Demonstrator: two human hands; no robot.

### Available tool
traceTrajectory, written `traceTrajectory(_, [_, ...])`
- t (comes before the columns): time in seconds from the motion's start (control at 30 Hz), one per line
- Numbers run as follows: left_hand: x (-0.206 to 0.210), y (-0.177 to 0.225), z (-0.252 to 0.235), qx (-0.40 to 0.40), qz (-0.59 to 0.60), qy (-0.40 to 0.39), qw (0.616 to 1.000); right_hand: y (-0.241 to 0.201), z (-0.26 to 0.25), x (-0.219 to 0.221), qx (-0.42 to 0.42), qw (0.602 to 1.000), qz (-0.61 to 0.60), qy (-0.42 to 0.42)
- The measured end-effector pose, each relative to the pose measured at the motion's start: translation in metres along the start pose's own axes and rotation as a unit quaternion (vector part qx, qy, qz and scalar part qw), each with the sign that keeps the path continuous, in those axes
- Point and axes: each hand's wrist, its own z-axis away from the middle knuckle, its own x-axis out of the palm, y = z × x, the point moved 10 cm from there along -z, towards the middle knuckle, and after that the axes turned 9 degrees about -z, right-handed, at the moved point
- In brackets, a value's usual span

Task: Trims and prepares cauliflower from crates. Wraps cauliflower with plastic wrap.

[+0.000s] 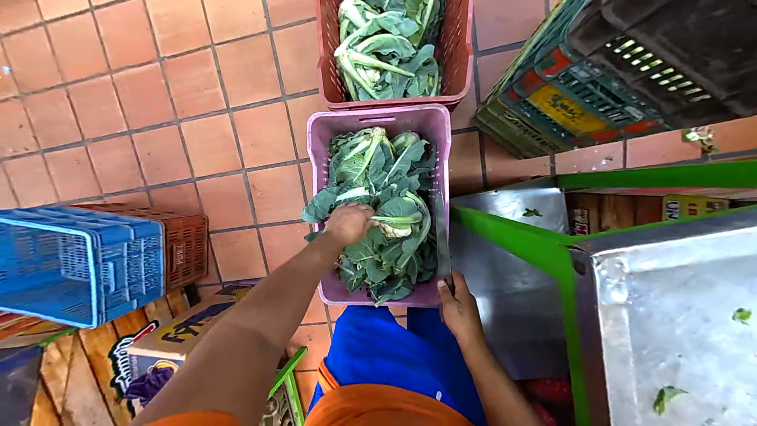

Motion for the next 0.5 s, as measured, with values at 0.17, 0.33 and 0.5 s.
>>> traceTrajectory(0.17, [-0.006,-0.066,0.025,-0.039,-0.014,0.0,0.999,-0.044,-0.052,0.022,-0.099,0.994,-0.038,0.025])
traceTrajectory(0.33, [-0.021,-0.08,0.023,-0.068,-0.028,-0.031,0.997,-0.104,-0.11,0.065,-0.141,0.986,-0.069,-0.05])
traceTrajectory(0.5, [-0.078,-0.018,0.0,-0.128,0.061,0.03,0.99,-0.097,-0.118,0.067,-0.086,0.991,-0.082,-0.062])
